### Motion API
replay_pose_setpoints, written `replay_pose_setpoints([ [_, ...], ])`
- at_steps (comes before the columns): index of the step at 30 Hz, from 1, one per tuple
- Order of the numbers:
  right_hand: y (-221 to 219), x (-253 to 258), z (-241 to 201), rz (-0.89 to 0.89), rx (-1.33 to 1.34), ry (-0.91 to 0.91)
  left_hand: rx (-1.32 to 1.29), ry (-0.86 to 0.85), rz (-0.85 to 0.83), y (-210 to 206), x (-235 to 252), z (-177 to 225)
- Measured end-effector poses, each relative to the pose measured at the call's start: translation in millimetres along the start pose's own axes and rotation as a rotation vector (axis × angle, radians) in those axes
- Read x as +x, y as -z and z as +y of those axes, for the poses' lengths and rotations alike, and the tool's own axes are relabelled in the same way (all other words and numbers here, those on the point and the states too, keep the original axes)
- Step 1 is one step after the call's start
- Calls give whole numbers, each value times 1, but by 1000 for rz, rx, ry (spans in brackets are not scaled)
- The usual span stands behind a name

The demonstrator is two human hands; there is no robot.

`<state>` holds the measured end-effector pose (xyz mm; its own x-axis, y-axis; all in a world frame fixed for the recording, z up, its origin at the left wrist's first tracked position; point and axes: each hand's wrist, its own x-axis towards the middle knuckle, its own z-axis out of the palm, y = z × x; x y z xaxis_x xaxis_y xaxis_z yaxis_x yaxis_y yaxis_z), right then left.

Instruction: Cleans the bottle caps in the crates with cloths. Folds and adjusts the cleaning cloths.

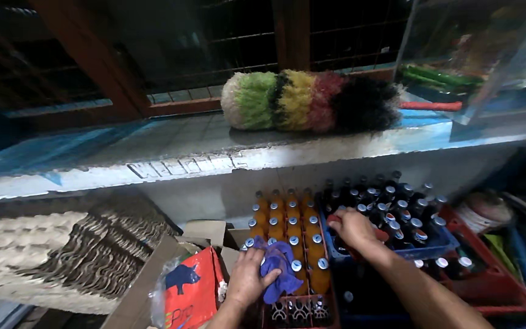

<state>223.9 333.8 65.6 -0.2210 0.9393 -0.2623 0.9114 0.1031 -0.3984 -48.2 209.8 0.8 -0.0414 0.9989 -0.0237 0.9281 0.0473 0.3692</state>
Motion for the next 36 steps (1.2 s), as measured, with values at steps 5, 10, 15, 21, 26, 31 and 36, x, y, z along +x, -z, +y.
replay_pose_setpoints([
  [5,-19,4,-15,-75,-7,67,2,20,-36,2,0,1],
  [10,0,-5,-35,62,-49,86,-7,22,-42,3,0,1],
  [15,-19,4,-28,-129,21,159,-13,8,-31,1,-1,0],
  [21,-47,17,-16,-214,255,46,-31,15,-38,1,0,-1],
  [26,-49,22,-5,-279,445,32,-23,5,-24,0,0,0],
  [31,-55,17,0,-333,529,65,-18,-3,-20,0,0,0],
  [36,-53,19,-4,-303,419,57,-7,17,-48,3,0,2],
])
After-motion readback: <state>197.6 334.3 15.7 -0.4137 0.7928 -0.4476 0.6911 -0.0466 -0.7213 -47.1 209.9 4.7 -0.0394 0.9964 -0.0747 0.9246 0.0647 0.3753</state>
